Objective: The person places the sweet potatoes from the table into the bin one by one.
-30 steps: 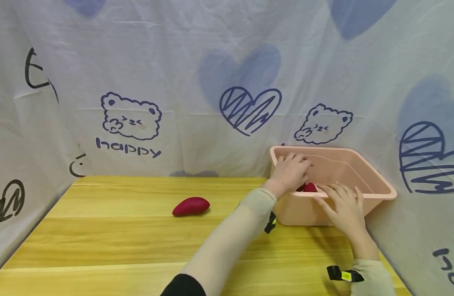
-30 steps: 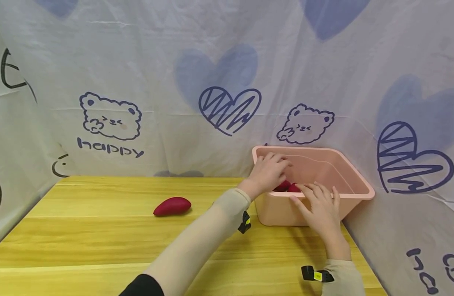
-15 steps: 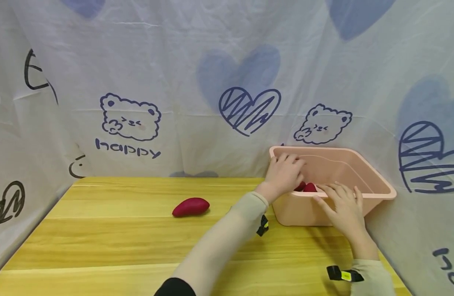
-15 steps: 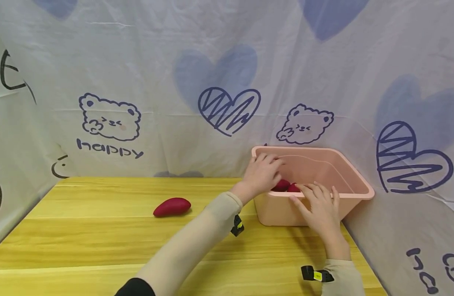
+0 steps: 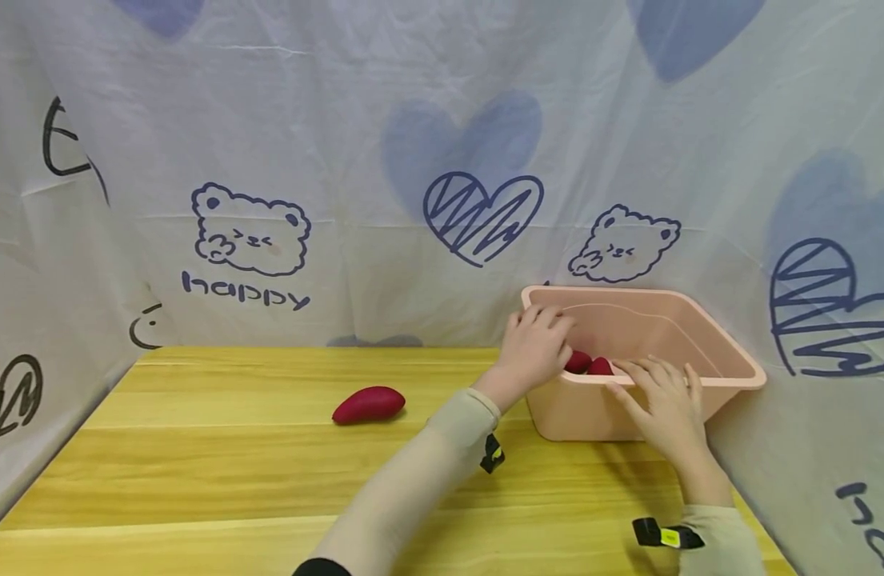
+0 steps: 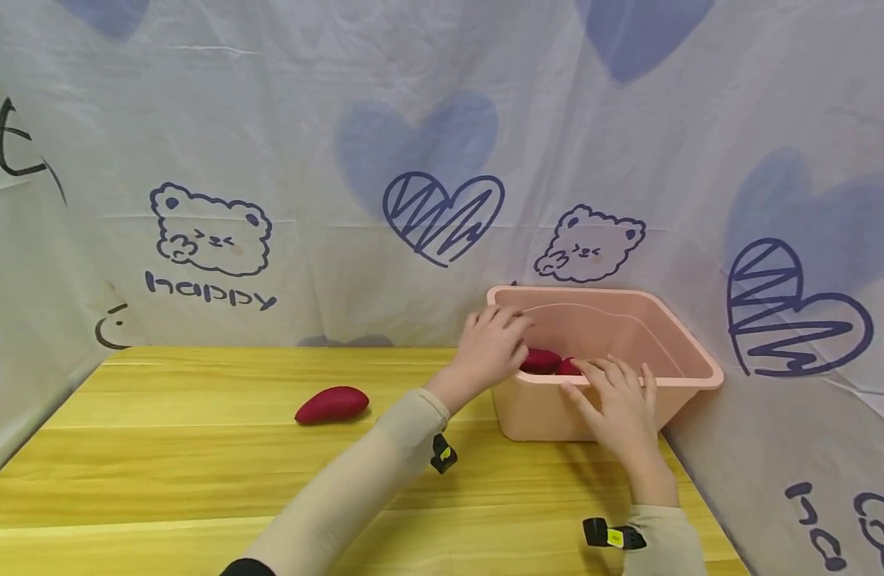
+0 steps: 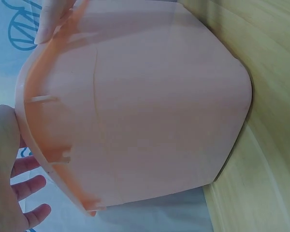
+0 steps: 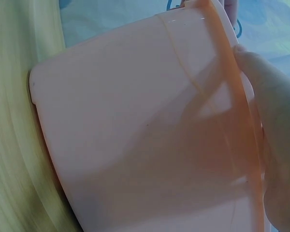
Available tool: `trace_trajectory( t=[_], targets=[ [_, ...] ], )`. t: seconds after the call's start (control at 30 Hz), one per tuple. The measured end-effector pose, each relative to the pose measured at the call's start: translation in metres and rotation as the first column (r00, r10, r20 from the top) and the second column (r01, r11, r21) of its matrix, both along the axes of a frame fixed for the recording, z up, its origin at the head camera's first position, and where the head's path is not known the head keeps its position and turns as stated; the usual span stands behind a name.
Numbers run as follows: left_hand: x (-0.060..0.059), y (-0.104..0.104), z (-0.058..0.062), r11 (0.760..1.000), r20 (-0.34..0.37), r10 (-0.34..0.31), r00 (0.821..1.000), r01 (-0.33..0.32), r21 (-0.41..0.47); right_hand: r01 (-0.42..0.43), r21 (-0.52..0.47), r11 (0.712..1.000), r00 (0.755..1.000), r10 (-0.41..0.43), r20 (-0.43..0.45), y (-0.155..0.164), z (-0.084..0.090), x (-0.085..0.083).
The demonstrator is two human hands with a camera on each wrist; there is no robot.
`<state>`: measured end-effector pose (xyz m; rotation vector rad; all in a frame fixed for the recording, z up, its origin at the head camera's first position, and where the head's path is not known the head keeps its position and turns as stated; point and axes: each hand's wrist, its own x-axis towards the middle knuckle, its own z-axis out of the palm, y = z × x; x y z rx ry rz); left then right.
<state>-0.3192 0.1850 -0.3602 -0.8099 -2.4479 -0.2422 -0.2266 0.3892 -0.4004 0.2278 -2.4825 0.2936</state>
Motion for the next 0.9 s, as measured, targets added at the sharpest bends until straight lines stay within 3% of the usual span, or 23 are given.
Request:
trace_trajectory(
  t=[0.2,0.5,0.9],
  targets=[
    [0.004,-0.009,-0.007,0.998,-0.039,-0.019,0.999,0.021,0.06,-0.009,-0.005,1.0,1.0,0.009,0.005,-0.001,-0.001,-0.001],
    [0.008,-0.023,-0.018,0.99,-0.033,-0.049,0.998,0.053,0.129,-0.011,-0.005,1.0,1.0,0.011,0.011,-0.001,0.0,-0.002],
    [0.012,-0.047,-0.03,0.989,-0.052,-0.039,0.998,0.046,0.142,-0.004,-0.008,1.0,1.0,0.004,0.014,0.0,0.0,-0.001]
  ],
)
